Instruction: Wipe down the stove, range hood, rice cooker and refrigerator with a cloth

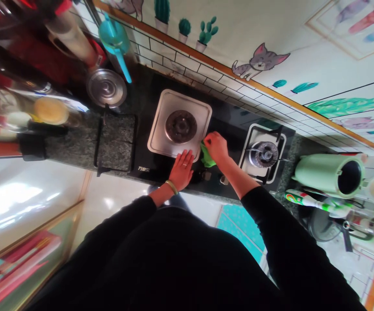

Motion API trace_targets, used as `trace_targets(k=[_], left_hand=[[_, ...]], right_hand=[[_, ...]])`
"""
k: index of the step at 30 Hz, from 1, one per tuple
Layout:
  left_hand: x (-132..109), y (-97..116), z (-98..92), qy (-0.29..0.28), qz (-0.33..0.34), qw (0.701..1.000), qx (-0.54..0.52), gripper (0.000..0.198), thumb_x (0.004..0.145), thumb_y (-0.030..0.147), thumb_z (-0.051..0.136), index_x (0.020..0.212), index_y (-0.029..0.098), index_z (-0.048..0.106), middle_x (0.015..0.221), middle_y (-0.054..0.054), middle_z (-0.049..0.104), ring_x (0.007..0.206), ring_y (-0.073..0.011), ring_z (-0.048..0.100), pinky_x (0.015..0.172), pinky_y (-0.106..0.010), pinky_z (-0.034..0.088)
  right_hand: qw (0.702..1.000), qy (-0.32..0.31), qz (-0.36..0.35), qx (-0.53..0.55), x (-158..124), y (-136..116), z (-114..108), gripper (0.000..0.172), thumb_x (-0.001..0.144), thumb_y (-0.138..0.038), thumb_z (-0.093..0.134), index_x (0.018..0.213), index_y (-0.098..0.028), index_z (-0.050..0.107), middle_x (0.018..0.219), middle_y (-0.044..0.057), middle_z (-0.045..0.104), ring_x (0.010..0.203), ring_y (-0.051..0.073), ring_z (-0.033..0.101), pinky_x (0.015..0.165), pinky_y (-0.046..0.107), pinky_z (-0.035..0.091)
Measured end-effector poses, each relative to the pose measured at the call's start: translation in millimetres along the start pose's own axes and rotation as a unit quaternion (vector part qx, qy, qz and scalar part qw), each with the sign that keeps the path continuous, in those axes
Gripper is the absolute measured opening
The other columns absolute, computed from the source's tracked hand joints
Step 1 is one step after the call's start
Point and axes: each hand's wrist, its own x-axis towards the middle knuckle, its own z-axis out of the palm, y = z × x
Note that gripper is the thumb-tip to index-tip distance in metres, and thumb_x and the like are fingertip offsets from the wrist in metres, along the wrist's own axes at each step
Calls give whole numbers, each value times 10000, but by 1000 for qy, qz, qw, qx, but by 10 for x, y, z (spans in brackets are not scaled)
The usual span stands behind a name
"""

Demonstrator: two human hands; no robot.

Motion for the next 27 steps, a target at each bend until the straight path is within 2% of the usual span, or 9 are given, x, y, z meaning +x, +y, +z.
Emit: trace_targets(k=[6,12,18,24,27], left_hand=[[-1,-1,12,4,4,1000,2,651,1006,215,482,1632,51,413,1768,-188,284,1688,-325,140,1381,-602,185],[-1,3,1,3,0,1000,-1,651,1002,206,489,1630,55,416,1768,-186,286,1686,-327,145,1380,-604,181],[3,5,-8,0,1,1000,5,646,1010,206,486,1631,47,413,1768,-180,291,1684,-333,159,1383,-596,180],[6,-11,19,9,2,1000,6,642,1007,206,493,1626,47,423,1767,-185,291,1683,-335,170,1379,-598,189],[4,-24,49,17,6,1000,2,642,1008,210,487,1628,59,421,1766,-183,298,1683,-330,171,1378,-600,188]], right_hand=[[999,35,15,-10,208,49,-39,231,930,-181,542,918,-209,771,1016,102,706,897,250,648,843,372,530],[1000,9,-5,-6,105,31,-13,239,950,-188,532,912,-210,767,1018,100,703,877,237,645,818,354,527],[998,34,54,-9,439,29,-106,199,954,-142,574,907,-196,760,1060,107,686,945,250,663,877,357,518],[999,11,30,-6,271,-18,-87,173,957,-158,603,899,-218,754,1025,75,686,908,237,672,850,343,526],[999,19,39,1,387,7,-105,172,949,-151,603,880,-211,749,1016,86,690,922,247,673,870,359,527]])
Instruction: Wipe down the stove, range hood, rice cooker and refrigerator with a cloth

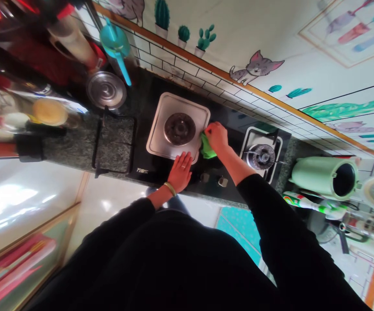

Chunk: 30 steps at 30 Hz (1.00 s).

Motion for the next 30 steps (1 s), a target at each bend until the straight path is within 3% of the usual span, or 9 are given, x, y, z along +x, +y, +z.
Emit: trace_targets(k=[3,9,14,20,27,30], left_hand=[[-9,-16,22,11,8,1000,-7,653,1001,208,488,1635,72,409,1766,-180,301,1687,-324,154,1375,-606,190],[-13,-20,19,12,10,1000,-6,644,1004,206,483,1625,48,417,1761,-194,303,1682,-341,172,1372,-612,194],[-11,-9,10,12,12,1000,4,637,1014,215,484,1623,41,419,1760,-195,305,1681,-341,175,1374,-604,195],[-15,-6,11,14,12,1000,7,627,1015,208,483,1615,34,432,1758,-203,307,1678,-348,184,1370,-604,205],[-14,-14,16,8,10,1000,19,630,1023,225,475,1623,38,424,1761,-195,299,1682,-338,169,1377,-597,197],[-14,-15,-1,7,13,1000,20,627,1025,220,472,1620,28,424,1761,-197,292,1679,-345,174,1375,-598,199]], right_hand=[[1000,13,8,14,122,30,3,174,940,-140,594,872,-202,741,1018,104,684,939,258,671,894,379,526],[999,13,-15,46,56,104,84,150,914,-167,618,828,-231,723,972,87,668,921,256,668,892,388,537],[998,25,0,63,237,155,97,160,907,-143,621,795,-230,694,965,86,638,938,270,675,903,395,526],[998,15,-36,57,25,157,134,157,921,-168,636,794,-239,695,955,72,651,877,243,670,832,354,521],[997,55,14,43,565,185,51,126,930,-154,621,889,-209,726,1068,110,667,968,273,679,888,371,514],[997,50,18,49,457,161,61,145,936,-149,605,881,-214,722,1068,99,655,954,259,683,899,365,512]])
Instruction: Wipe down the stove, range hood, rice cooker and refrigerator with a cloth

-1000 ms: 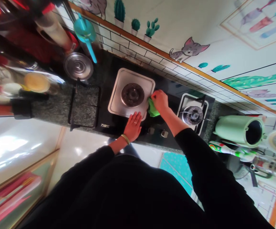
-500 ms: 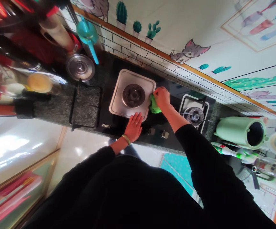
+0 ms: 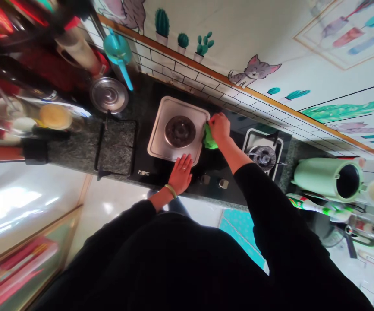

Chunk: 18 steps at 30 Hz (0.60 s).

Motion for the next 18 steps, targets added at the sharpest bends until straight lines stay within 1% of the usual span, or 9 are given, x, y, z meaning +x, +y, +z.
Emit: trace_targets(k=[3,5,6,10,12,14,16,18], left_hand=[[4,3,-15,-2,-1,1000,-2,627,1018,212,483,1614,26,433,1760,-200,297,1677,-355,182,1370,-604,205],[6,4,-17,-4,-2,1000,0,630,1013,209,491,1613,27,434,1758,-206,297,1678,-354,180,1369,-607,206],[6,4,-15,-4,-2,1000,1,633,1012,209,493,1615,28,430,1759,-207,295,1679,-351,176,1369,-608,204],[1,-6,6,-3,0,1000,11,635,1017,218,482,1621,34,422,1764,-201,287,1683,-344,162,1374,-599,198],[-2,-15,17,-1,1,1000,11,640,1015,220,477,1628,47,415,1766,-197,284,1685,-335,156,1374,-599,199],[-3,-24,24,2,1,1000,7,646,1009,218,474,1633,61,411,1765,-197,288,1687,-330,153,1370,-609,206],[-2,-30,26,5,0,1000,5,645,1002,219,476,1625,60,424,1761,-203,297,1685,-335,162,1366,-617,211],[0,-32,25,7,1,1000,5,639,999,219,477,1615,54,437,1759,-205,301,1682,-340,174,1367,-615,209]], right_hand=[[1000,-17,-25,-7,-280,-21,-2,170,939,-153,587,849,-229,710,1030,84,656,927,243,678,882,355,518],[999,-20,-34,-12,-328,-27,-12,166,938,-165,590,847,-232,711,1021,87,662,928,251,677,875,362,525],[999,-18,-31,-11,-288,-27,-18,170,938,-166,586,847,-232,713,1018,91,663,933,258,679,880,371,530],[1000,10,-5,14,14,-22,-21,190,925,-140,565,865,-219,727,1024,111,656,973,288,684,932,414,539],[1000,12,-9,25,10,-20,-8,199,928,-132,552,871,-209,727,1034,117,655,972,286,680,947,426,538],[999,-3,-31,34,-170,-17,-7,203,933,-143,551,849,-206,725,1020,112,664,953,275,676,951,427,542],[997,-32,-58,37,-459,-6,-29,200,927,-163,568,821,-205,732,970,102,684,920,267,675,945,426,555],[995,-47,-73,42,-764,17,-67,207,934,-184,568,876,-199,766,964,104,717,927,272,689,953,433,573]])
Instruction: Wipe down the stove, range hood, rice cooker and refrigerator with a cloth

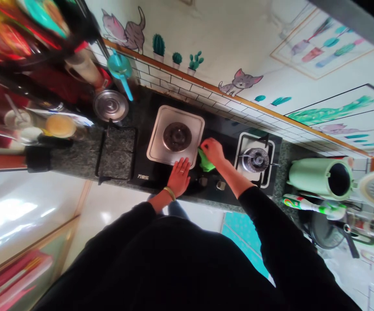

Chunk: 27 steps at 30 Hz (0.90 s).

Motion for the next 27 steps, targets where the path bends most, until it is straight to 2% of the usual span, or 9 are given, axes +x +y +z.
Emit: trace_targets(k=[2,5,9,12,15,18,20,23,27], left_hand=[[1,0,-1,3,2,1000,1,635,999,216,476,1611,50,440,1760,-204,303,1680,-342,180,1367,-610,211],[-1,1,1,9,5,1000,2,630,1003,211,472,1611,49,436,1758,-203,308,1679,-342,179,1361,-605,228],[-2,1,3,13,9,1000,13,626,1006,210,478,1607,40,440,1754,-207,313,1672,-354,200,1358,-611,232],[2,3,-3,15,9,1000,18,625,1002,200,481,1602,30,445,1749,-213,321,1669,-357,209,1353,-616,247],[3,6,-6,14,8,1000,20,622,1004,202,477,1602,30,445,1746,-213,328,1672,-350,204,1354,-613,252],[0,8,4,8,6,1000,16,623,1009,211,473,1605,31,443,1749,-210,325,1674,-349,195,1359,-611,241],[-2,4,18,7,4,1000,7,629,1008,214,477,1612,46,437,1754,-204,317,1678,-342,182,1363,-614,230],[-6,-23,30,11,5,1000,-15,648,999,213,496,1626,73,420,1761,-196,306,1683,-339,161,1365,-629,214],[-28,-115,-5,42,27,996,-72,670,1012,246,507,1650,94,367,1753,-212,319,1675,-337,207,1353,-638,240]], right_hand=[[1000,24,-6,9,-272,-9,-11,250,963,-239,577,1082,-197,792,1149,140,741,1067,306,699,1018,473,573],[998,57,-26,-15,-580,4,0,492,912,-313,709,1396,-223,709,1572,173,548,1376,396,568,1159,570,502],[999,20,-27,-25,-669,44,17,552,859,-116,619,1393,-215,721,1550,157,567,1361,373,588,1186,554,496],[998,54,-1,17,-342,26,-35,522,865,-79,524,1328,-183,743,1397,165,664,1241,326,675,1142,498,549],[993,95,-57,39,237,-52,-87,581,847,-40,499,1353,-213,728,1496,117,633,1375,305,616,1224,478,489],[991,60,-118,11,717,-84,-52,644,827,13,478,1358,-244,735,1578,52,605,1539,303,470,1304,536,383],[992,34,-121,-4,803,-50,12,677,831,26,459,1394,-245,720,1597,32,594,1577,304,423,1313,574,359],[994,23,-104,-10,521,-14,105,709,852,30,420,1460,-224,682,1626,35,563,1602,281,389,1322,550,356],[996,-23,-91,-11,-283,-169,216,651,873,6,412,1405,-199,725,1585,57,606,1613,278,373,1323,520,363]])
